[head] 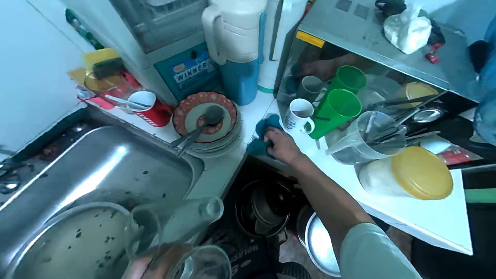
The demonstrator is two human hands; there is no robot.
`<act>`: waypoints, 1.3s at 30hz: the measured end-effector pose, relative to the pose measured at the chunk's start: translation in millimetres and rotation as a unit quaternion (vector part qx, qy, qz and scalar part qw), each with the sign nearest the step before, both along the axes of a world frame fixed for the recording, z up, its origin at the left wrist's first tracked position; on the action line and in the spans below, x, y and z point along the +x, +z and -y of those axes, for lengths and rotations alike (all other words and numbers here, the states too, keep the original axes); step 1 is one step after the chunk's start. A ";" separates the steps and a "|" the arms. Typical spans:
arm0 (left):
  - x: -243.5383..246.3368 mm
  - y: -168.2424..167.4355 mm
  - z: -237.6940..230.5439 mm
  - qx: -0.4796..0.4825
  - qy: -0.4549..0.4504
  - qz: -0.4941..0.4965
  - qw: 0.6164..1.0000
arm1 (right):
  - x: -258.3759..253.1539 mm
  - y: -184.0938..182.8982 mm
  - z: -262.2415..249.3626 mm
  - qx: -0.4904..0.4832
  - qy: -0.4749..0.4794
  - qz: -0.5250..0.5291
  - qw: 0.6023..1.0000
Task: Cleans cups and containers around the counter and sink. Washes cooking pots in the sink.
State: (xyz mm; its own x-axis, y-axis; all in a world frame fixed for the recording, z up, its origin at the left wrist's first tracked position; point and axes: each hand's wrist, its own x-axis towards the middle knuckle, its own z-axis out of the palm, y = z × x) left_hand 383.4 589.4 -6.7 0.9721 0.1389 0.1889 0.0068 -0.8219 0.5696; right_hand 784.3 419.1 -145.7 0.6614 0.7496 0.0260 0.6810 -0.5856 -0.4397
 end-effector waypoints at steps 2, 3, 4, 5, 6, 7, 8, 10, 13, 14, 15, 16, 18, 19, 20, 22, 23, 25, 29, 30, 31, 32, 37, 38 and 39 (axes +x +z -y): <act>22.3 1.8 -3.3 -0.019 -0.032 -0.021 0.999 | -14.8 3.0 31.7 0.013 0.018 0.009 1.000; 36.0 2.6 -3.2 -0.026 -0.044 -0.026 0.998 | -22.2 5.1 48.1 0.011 0.014 0.008 1.000; 51.5 2.1 -2.1 -0.032 -0.055 -0.020 0.998 | -28.5 6.4 64.9 0.003 0.007 0.005 1.000; 67.9 -0.5 -0.5 -0.032 -0.067 -0.008 0.997 | -33.8 5.8 81.7 -0.002 -0.001 0.002 1.000; 85.7 -4.7 1.7 -0.022 -0.076 0.006 0.997 | -38.2 4.8 98.4 -0.009 -0.010 -0.004 1.000; 104.7 -7.9 5.0 -0.013 -0.085 0.018 0.996 | -42.0 4.2 114.3 -0.014 -0.020 -0.008 1.000; 123.9 -9.5 8.7 -0.009 -0.096 0.023 0.995 | -45.3 2.9 129.3 -0.018 -0.029 -0.008 0.999; 160.2 -9.8 14.1 -0.012 -0.122 -0.004 0.992 | -51.1 -1.6 156.9 -0.015 -0.037 0.009 0.999; 215.0 -10.3 20.1 0.002 -0.141 -0.058 0.988 | -51.0 -15.4 192.7 0.028 -0.029 0.061 0.997; 232.2 -11.7 21.5 0.012 -0.147 -0.064 0.987 | -49.8 -22.6 203.4 0.047 -0.033 0.082 0.995; 248.1 -12.4 22.4 0.022 -0.153 -0.073 0.985 | -48.5 -31.0 211.9 0.069 -0.042 0.103 0.991; 262.9 -12.9 22.7 0.031 -0.158 -0.080 0.984 | -47.5 -38.4 217.4 0.088 -0.055 0.120 0.987; 289.2 -15.0 23.6 0.047 -0.165 -0.092 0.981 | -46.5 -46.1 220.1 0.106 -0.078 0.139 0.982; 301.1 -18.5 22.9 0.058 -0.167 -0.092 0.980 | -47.4 -47.6 219.6 0.109 -0.081 0.145 0.980; 312.2 -22.7 21.9 0.066 -0.170 -0.096 0.979 | -48.6 -48.3 219.0 0.112 -0.081 0.149 0.979; 332.7 -30.1 19.5 0.079 -0.172 -0.111 0.976 | -49.3 -49.1 217.7 0.116 -0.078 0.160 0.977; 342.4 -32.4 18.6 0.086 -0.172 -0.125 0.973 | -48.6 -49.5 217.4 0.121 -0.075 0.166 0.976; 360.1 -35.7 17.0 0.092 -0.181 -0.148 0.968 | -47.6 -49.9 217.5 0.126 -0.072 0.176 0.974; 389.0 -38.4 16.1 0.111 -0.198 -0.175 0.958 | -47.3 -50.4 216.6 0.136 -0.073 0.184 0.971; 395.0 -38.0 17.0 0.112 -0.198 -0.179 0.957 | -47.2 -50.1 216.7 0.136 -0.073 0.184 0.971; 400.2 -36.8 18.7 0.113 -0.199 -0.183 0.956 | -47.3 -50.1 217.0 0.135 -0.074 0.183 0.971; 404.8 -34.3 20.6 0.116 -0.201 -0.190 0.954 | -47.1 -50.4 217.0 0.133 -0.077 0.183 0.971; 423.9 -28.8 25.1 0.144 -0.221 -0.208 0.942 | -48.1 -48.4 216.5 0.116 -0.087 0.177 0.973; 426.0 -27.6 26.2 0.149 -0.221 -0.213 0.940 | -48.3 -47.9 216.4 0.112 -0.089 0.177 0.974; 427.6 -26.5 26.9 0.155 -0.222 -0.218 0.938 | -48.2 -47.6 216.3 0.111 -0.089 0.179 0.974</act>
